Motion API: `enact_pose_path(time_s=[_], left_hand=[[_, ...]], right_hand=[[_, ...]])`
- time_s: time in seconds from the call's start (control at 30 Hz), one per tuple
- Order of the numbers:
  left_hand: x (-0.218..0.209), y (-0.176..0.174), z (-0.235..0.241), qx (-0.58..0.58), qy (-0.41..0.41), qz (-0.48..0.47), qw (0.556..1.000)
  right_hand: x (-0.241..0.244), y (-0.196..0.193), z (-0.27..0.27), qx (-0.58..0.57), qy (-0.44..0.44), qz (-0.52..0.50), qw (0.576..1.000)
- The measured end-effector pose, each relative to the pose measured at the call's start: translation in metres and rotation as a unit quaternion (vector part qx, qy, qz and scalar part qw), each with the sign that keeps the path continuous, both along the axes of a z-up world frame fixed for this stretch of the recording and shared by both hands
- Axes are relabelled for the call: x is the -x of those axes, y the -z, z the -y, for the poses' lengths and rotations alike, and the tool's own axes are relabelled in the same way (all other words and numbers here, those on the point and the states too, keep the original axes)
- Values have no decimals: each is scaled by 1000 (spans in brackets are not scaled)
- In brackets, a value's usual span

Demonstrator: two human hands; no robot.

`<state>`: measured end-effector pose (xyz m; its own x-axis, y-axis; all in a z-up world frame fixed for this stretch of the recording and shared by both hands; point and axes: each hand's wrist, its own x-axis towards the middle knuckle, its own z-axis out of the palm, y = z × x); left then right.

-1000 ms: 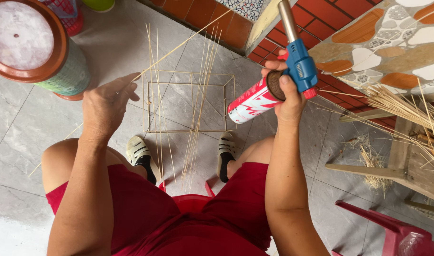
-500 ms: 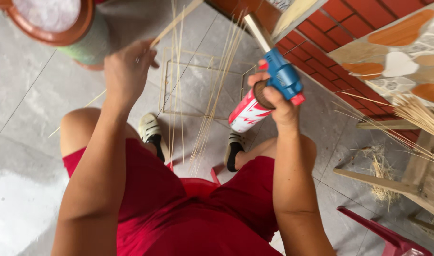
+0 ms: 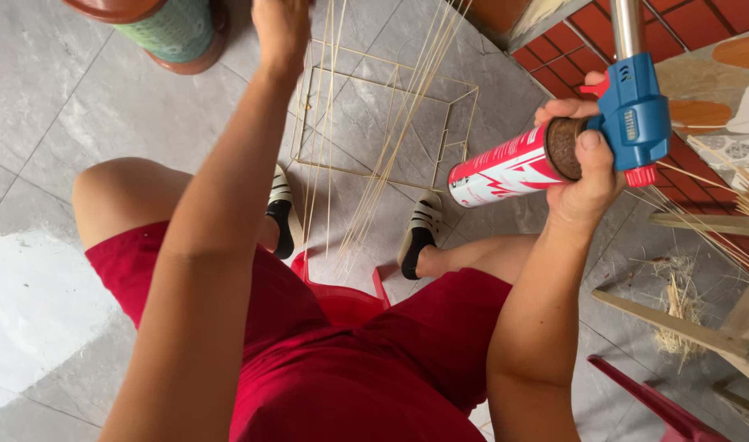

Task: The person sits on a red stool and uses a handheld blowtorch to heat thin wooden sticks arranged in a wireframe structure on the floor. They hold the sticks with one hand and apply the flame with the other, moving the torch along the length of the sticks.

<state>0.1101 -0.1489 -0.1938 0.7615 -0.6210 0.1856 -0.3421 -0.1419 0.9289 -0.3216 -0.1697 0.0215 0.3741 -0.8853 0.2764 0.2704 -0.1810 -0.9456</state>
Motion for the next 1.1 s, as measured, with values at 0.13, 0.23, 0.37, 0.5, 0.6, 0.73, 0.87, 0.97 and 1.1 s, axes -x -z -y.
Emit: enact_pose_path(time_s=[0.13,0.23,0.37,0.5,0.6,0.73,0.87,0.97,1.1], left_hand=[[60,103,-3,-114,-24,-50,992],[89,160,-18,-193,-75,17,978],[103,189,-24,-213,-57,29,975],[111,190,-22,-270,-41,13,962],[118,186,-24,-285,-40,13,958],[127,172,-28,-251,-40,69,965],[159,161,-31,-235,-5,124,964],[200,157,-27,-308,106,-45,944],[231,154,-38,-330,105,-45,937]], right_hand=[[2,0,7,4,1,-29,1000],[1,-1,7,-17,25,-65,997],[5,-1,11,-21,40,-79,996],[10,1,14,-27,40,-80,996],[16,2,14,-47,31,-81,995],[22,2,12,-51,42,-83,994],[24,1,11,-54,45,-85,994],[25,1,9,-47,51,-89,994],[24,0,10,-45,45,-87,994]])
